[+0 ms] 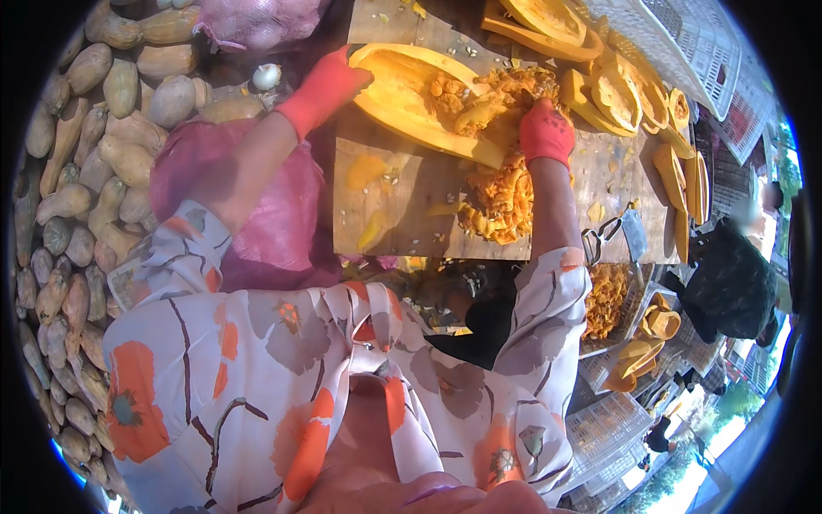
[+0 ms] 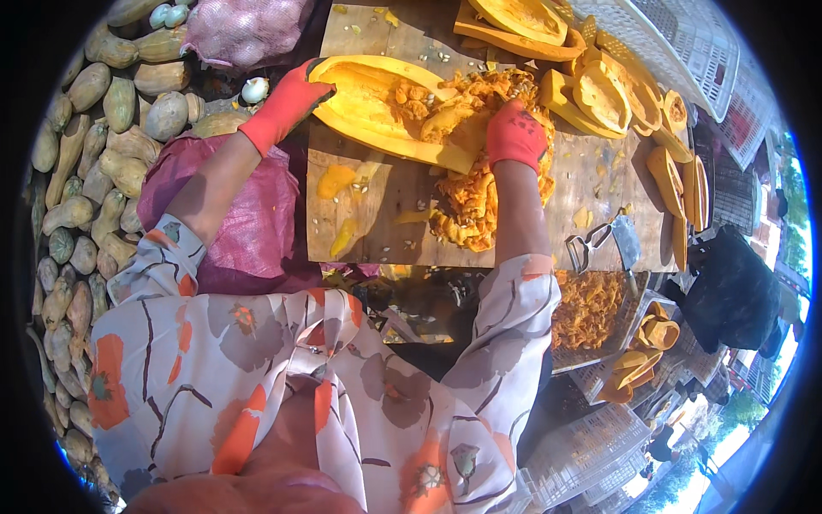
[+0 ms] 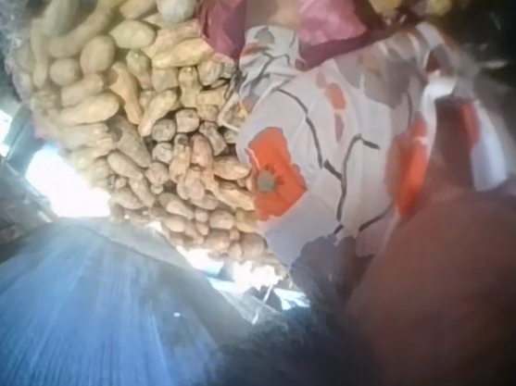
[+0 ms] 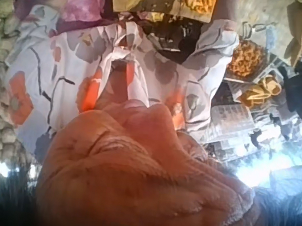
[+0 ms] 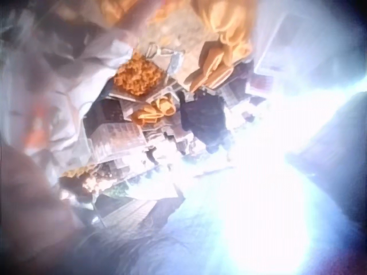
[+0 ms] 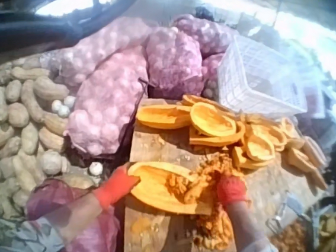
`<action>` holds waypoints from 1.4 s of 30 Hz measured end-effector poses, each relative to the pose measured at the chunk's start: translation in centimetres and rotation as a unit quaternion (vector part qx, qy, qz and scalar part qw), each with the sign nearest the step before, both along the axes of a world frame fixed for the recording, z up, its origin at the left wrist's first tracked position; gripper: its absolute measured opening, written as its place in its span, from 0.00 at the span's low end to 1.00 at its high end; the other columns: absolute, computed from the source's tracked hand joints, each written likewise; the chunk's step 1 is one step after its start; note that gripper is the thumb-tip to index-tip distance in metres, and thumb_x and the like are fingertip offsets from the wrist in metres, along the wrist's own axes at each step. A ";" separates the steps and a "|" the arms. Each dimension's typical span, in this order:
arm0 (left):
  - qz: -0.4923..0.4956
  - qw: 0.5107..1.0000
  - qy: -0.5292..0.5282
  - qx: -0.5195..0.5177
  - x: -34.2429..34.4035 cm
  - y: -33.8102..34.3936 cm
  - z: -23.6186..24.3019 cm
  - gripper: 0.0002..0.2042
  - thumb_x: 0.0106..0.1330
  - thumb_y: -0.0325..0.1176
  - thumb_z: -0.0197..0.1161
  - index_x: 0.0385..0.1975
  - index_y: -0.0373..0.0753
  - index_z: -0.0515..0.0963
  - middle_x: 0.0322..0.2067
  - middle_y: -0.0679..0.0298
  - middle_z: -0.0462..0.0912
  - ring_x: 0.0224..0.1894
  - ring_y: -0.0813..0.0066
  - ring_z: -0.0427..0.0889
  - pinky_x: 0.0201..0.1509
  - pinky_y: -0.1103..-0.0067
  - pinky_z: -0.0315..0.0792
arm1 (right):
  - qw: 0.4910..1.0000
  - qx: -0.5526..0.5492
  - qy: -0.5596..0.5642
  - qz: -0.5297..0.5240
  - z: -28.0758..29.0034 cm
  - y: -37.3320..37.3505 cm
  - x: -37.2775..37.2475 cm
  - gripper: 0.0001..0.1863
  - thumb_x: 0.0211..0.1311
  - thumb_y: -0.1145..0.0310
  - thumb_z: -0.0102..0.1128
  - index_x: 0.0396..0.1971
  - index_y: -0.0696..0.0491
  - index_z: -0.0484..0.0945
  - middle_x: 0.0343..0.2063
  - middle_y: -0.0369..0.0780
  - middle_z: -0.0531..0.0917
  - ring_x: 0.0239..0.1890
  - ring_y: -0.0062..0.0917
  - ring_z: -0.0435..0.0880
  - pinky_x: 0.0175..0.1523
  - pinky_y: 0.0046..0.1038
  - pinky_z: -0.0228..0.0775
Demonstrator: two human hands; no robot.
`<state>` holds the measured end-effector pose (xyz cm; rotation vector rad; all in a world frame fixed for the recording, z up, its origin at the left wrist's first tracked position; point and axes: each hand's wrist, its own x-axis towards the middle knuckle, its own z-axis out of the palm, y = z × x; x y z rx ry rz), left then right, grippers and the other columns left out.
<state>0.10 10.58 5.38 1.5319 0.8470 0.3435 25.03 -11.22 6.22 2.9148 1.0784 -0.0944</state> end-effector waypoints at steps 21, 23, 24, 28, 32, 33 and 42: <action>0.025 0.923 0.012 -0.383 -5.0 -8.2 -0.4 0.16 0.59 0.31 0.65 0.45 0.31 0.75 0.38 0.56 0.81 0.37 0.65 0.82 0.36 0.74 0.80 | 0.975 -0.200 0.080 0.048 5.1 4.0 -5.3 0.19 0.62 0.63 0.44 0.38 0.58 0.83 0.42 0.50 0.84 0.47 0.45 0.82 0.52 0.40 0.72; 0.037 0.945 0.038 -0.322 -5.2 -9.2 -1.5 0.19 0.58 0.32 0.66 0.47 0.31 0.74 0.39 0.56 0.81 0.38 0.67 0.81 0.38 0.76 0.77 | 0.974 -0.209 0.067 0.053 4.5 4.3 -6.4 0.19 0.61 0.62 0.45 0.39 0.57 0.83 0.42 0.50 0.83 0.47 0.44 0.82 0.52 0.40 0.72; 0.020 0.951 0.037 -0.308 -5.0 -9.5 -1.7 0.22 0.57 0.32 0.67 0.50 0.30 0.71 0.41 0.56 0.80 0.41 0.69 0.81 0.42 0.76 0.75 | 0.974 -0.212 0.055 0.052 4.4 4.2 -6.7 0.19 0.61 0.62 0.46 0.39 0.57 0.83 0.43 0.50 0.83 0.47 0.44 0.82 0.52 0.40 0.72; 0.017 0.971 0.057 -0.233 -4.6 -11.1 -2.2 0.31 0.54 0.37 0.70 0.56 0.29 0.67 0.46 0.56 0.80 0.46 0.71 0.79 0.51 0.76 0.72 | 0.976 -0.208 0.039 0.059 3.5 3.9 -8.8 0.17 0.60 0.62 0.49 0.39 0.53 0.84 0.41 0.47 0.85 0.46 0.42 0.84 0.50 0.38 0.74; 0.033 0.953 0.051 -0.297 -4.9 -12.0 1.6 0.35 0.51 0.43 0.72 0.55 0.28 0.68 0.47 0.54 0.80 0.46 0.68 0.79 0.52 0.75 0.72 | 0.977 -0.152 0.079 0.124 4.3 0.5 -12.4 0.16 0.60 0.61 0.49 0.39 0.56 0.79 0.38 0.51 0.83 0.45 0.48 0.81 0.50 0.43 0.71; 0.011 0.934 0.047 -0.355 -5.0 -11.2 1.4 0.37 0.51 0.44 0.72 0.57 0.27 0.67 0.47 0.53 0.79 0.47 0.67 0.79 0.52 0.75 0.72 | 0.973 -0.183 0.083 0.111 3.6 0.5 -12.7 0.16 0.60 0.60 0.48 0.39 0.57 0.77 0.36 0.53 0.82 0.44 0.49 0.80 0.50 0.44 0.70; -0.067 0.969 0.074 -0.228 -3.1 -13.2 -1.8 0.38 0.53 0.32 0.63 0.66 0.29 0.57 0.46 0.49 0.80 0.46 0.65 0.80 0.47 0.76 0.72 | 0.973 -0.230 0.023 0.004 5.0 3.8 -4.3 0.18 0.60 0.63 0.47 0.42 0.54 0.83 0.45 0.50 0.83 0.49 0.44 0.81 0.52 0.39 0.72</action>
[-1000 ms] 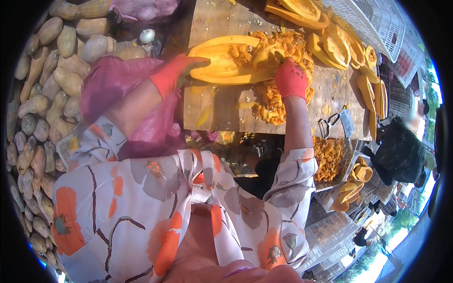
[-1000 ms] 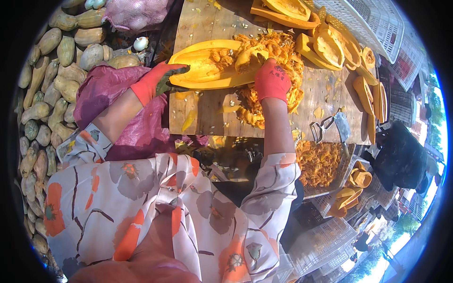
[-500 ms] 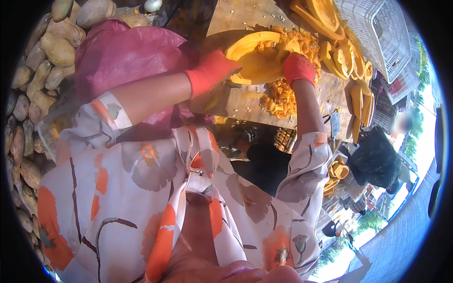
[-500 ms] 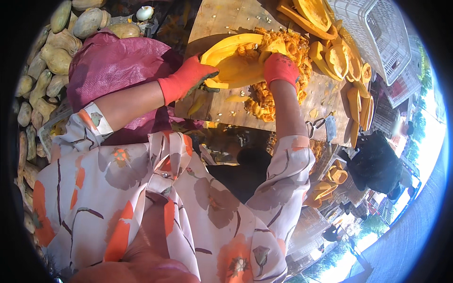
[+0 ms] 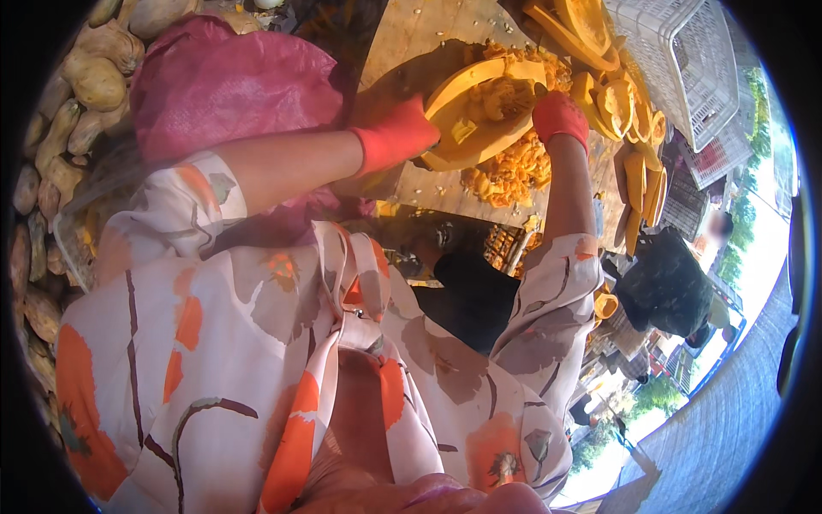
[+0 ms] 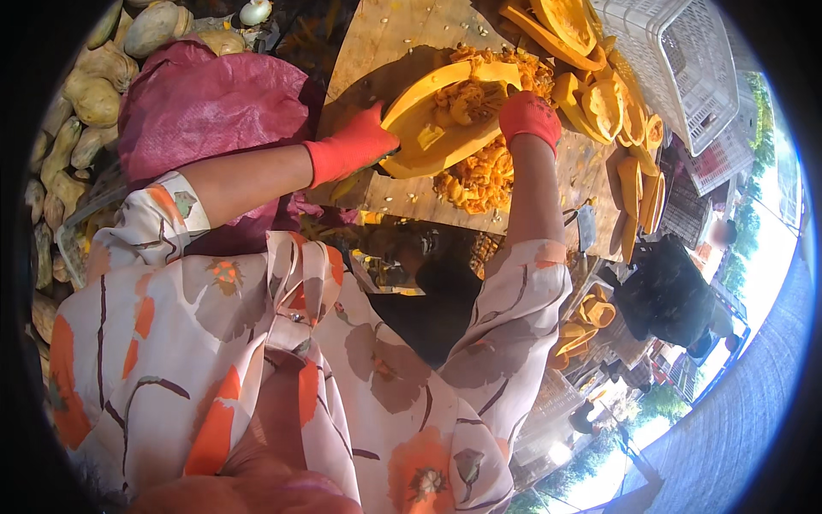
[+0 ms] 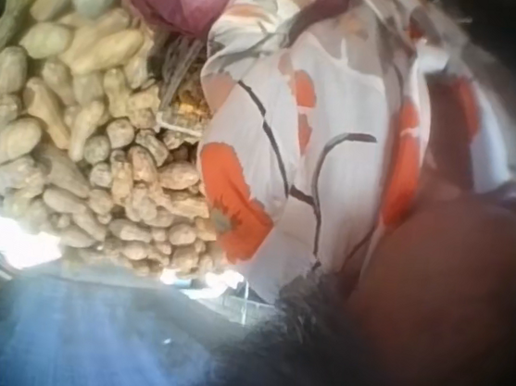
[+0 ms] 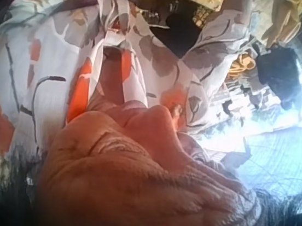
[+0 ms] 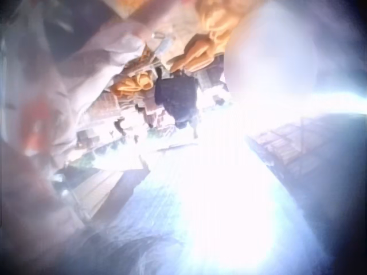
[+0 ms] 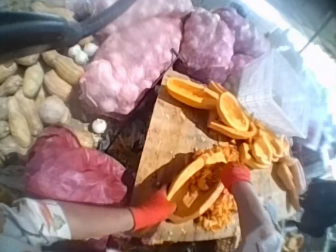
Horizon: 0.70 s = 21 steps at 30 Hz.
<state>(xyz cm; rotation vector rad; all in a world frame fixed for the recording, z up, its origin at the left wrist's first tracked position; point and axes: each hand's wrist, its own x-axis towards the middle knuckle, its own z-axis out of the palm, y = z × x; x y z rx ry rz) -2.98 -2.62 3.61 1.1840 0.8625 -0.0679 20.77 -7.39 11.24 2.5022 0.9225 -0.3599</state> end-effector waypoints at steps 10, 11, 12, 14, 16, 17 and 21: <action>-0.070 0.989 0.064 0.110 0.3 1.1 2.0 0.39 0.54 0.28 0.58 0.69 0.34 0.52 0.39 0.47 0.81 0.37 0.62 0.82 0.40 0.74 0.75 | 0.995 -0.063 0.054 0.052 -3.9 1.5 -0.6 0.17 0.58 0.63 0.50 0.38 0.57 0.84 0.41 0.50 0.84 0.47 0.42 0.83 0.50 0.38 0.73; -0.012 0.999 0.023 0.027 0.1 1.1 2.4 0.38 0.54 0.28 0.58 0.69 0.35 0.54 0.39 0.47 0.82 0.36 0.59 0.83 0.38 0.72 0.76 | 0.994 -0.052 0.080 0.051 -3.4 1.8 -2.1 0.16 0.57 0.65 0.52 0.36 0.59 0.83 0.37 0.50 0.84 0.44 0.42 0.84 0.47 0.38 0.74; -0.007 0.998 0.021 0.058 0.2 0.5 2.2 0.35 0.55 0.27 0.56 0.67 0.35 0.56 0.39 0.46 0.82 0.37 0.57 0.83 0.38 0.70 0.77 | 0.993 -0.043 0.098 0.041 -2.7 1.7 -3.2 0.15 0.56 0.66 0.53 0.34 0.61 0.83 0.33 0.51 0.85 0.41 0.42 0.85 0.44 0.38 0.74; 0.017 0.991 0.025 0.129 0.8 0.0 1.1 0.30 0.56 0.25 0.53 0.63 0.34 0.60 0.39 0.46 0.82 0.38 0.53 0.84 0.36 0.67 0.79 | 0.992 -0.052 0.111 0.032 -2.7 1.1 -5.6 0.19 0.58 0.61 0.51 0.40 0.57 0.83 0.44 0.52 0.82 0.49 0.43 0.81 0.52 0.38 0.72; 0.024 0.995 0.024 0.089 0.6 -0.2 1.4 0.31 0.57 0.25 0.53 0.65 0.34 0.58 0.40 0.45 0.81 0.40 0.52 0.83 0.39 0.67 0.78 | 0.991 -0.011 0.116 0.062 -3.5 -0.5 -7.4 0.17 0.59 0.61 0.52 0.36 0.57 0.84 0.41 0.51 0.83 0.46 0.45 0.82 0.51 0.40 0.73; 0.030 0.997 0.024 0.070 0.6 -0.1 1.4 0.32 0.57 0.25 0.53 0.66 0.34 0.57 0.41 0.45 0.81 0.42 0.52 0.83 0.40 0.68 0.78 | 0.993 0.033 0.099 0.054 -2.9 -1.0 -9.0 0.16 0.59 0.61 0.53 0.36 0.57 0.82 0.38 0.51 0.84 0.44 0.46 0.82 0.50 0.41 0.72; 0.033 0.994 0.012 0.105 0.6 0.3 0.9 0.34 0.57 0.27 0.56 0.67 0.34 0.55 0.45 0.41 0.80 0.47 0.51 0.81 0.49 0.69 0.74 | 0.987 0.055 0.112 0.100 -1.6 -3.3 -12.1 0.14 0.60 0.61 0.49 0.38 0.56 0.74 0.34 0.53 0.84 0.42 0.47 0.83 0.47 0.45 0.72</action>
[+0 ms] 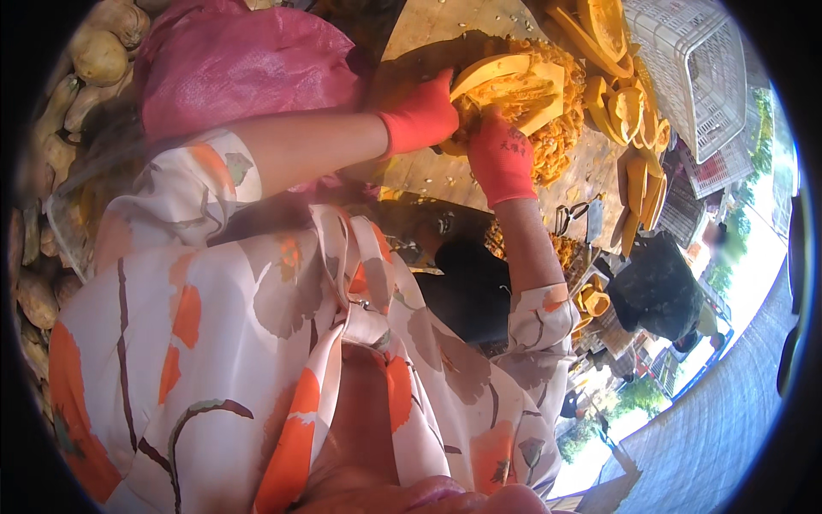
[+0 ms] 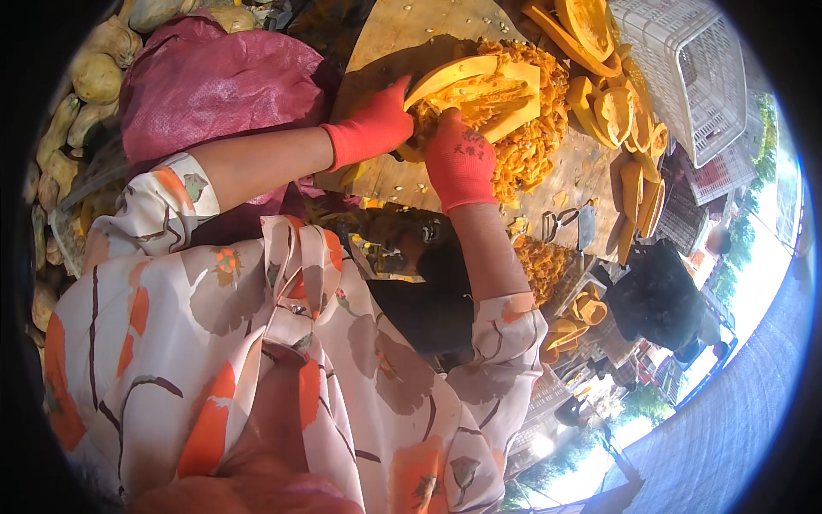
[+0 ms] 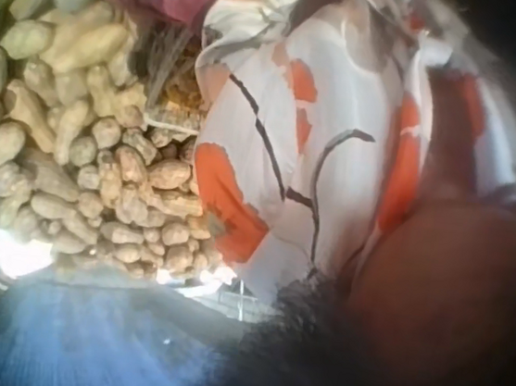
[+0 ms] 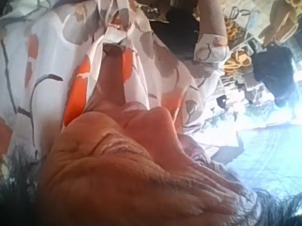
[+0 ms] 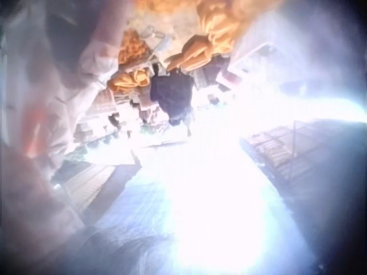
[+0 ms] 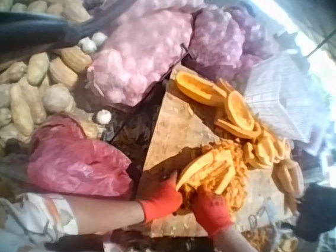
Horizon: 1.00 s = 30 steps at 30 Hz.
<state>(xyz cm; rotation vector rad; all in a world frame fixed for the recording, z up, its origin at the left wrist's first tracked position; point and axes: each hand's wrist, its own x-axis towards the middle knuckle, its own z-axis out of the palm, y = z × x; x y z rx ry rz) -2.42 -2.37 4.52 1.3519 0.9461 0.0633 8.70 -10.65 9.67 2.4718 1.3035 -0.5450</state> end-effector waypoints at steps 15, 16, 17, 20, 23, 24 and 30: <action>-0.099 0.959 -0.009 0.265 -0.4 1.0 0.3 0.35 0.58 0.28 0.59 0.68 0.40 0.55 0.45 0.43 0.75 0.48 0.48 0.77 0.52 0.65 0.72 | 0.987 0.049 -0.154 0.010 -4.2 1.5 13.4 0.21 0.63 0.61 0.40 0.27 0.56 0.83 0.31 0.49 0.85 0.35 0.46 0.84 0.42 0.42 0.75; -0.075 0.953 -0.029 0.293 -0.6 0.6 -0.2 0.35 0.58 0.28 0.59 0.68 0.40 0.55 0.45 0.44 0.75 0.47 0.49 0.78 0.51 0.65 0.72 | 0.992 -0.016 -0.123 0.025 -2.8 2.4 12.8 0.20 0.62 0.62 0.42 0.31 0.57 0.84 0.34 0.51 0.84 0.40 0.46 0.84 0.46 0.43 0.75; -0.072 0.952 -0.033 0.294 -0.6 0.5 -0.6 0.35 0.58 0.27 0.58 0.68 0.40 0.55 0.44 0.44 0.76 0.46 0.49 0.78 0.51 0.65 0.72 | 0.994 -0.032 -0.107 0.014 -2.2 2.6 12.2 0.19 0.62 0.62 0.43 0.32 0.57 0.84 0.35 0.52 0.84 0.41 0.46 0.84 0.47 0.42 0.74; -0.067 0.951 -0.043 0.299 -0.4 0.8 -0.8 0.34 0.58 0.27 0.57 0.68 0.40 0.56 0.44 0.44 0.76 0.46 0.49 0.78 0.50 0.65 0.72 | 0.996 -0.051 -0.072 -0.015 -1.4 2.6 11.8 0.18 0.60 0.63 0.46 0.34 0.58 0.84 0.36 0.53 0.84 0.43 0.47 0.83 0.48 0.42 0.73; -0.087 0.947 -0.049 0.306 -0.1 0.6 -0.5 0.34 0.59 0.27 0.56 0.68 0.41 0.55 0.44 0.44 0.76 0.45 0.49 0.78 0.50 0.64 0.72 | 0.993 -0.067 0.013 -0.097 -2.1 1.4 12.1 0.18 0.60 0.63 0.48 0.37 0.59 0.83 0.39 0.54 0.83 0.46 0.47 0.82 0.50 0.42 0.72; -0.093 0.944 -0.051 0.314 0.1 0.6 -0.8 0.34 0.59 0.27 0.56 0.68 0.41 0.56 0.44 0.44 0.76 0.45 0.49 0.78 0.50 0.64 0.72 | 0.995 -0.096 0.007 -0.012 -2.2 1.7 10.5 0.18 0.61 0.63 0.48 0.38 0.59 0.83 0.40 0.54 0.82 0.46 0.48 0.81 0.50 0.42 0.71; -0.094 0.943 -0.033 0.318 -0.1 0.7 -0.6 0.34 0.59 0.29 0.57 0.68 0.44 0.56 0.46 0.46 0.75 0.46 0.49 0.78 0.51 0.65 0.72 | 0.999 0.018 0.026 -0.037 -1.2 -0.6 4.4 0.17 0.62 0.60 0.48 0.38 0.58 0.78 0.38 0.56 0.81 0.46 0.51 0.79 0.51 0.45 0.68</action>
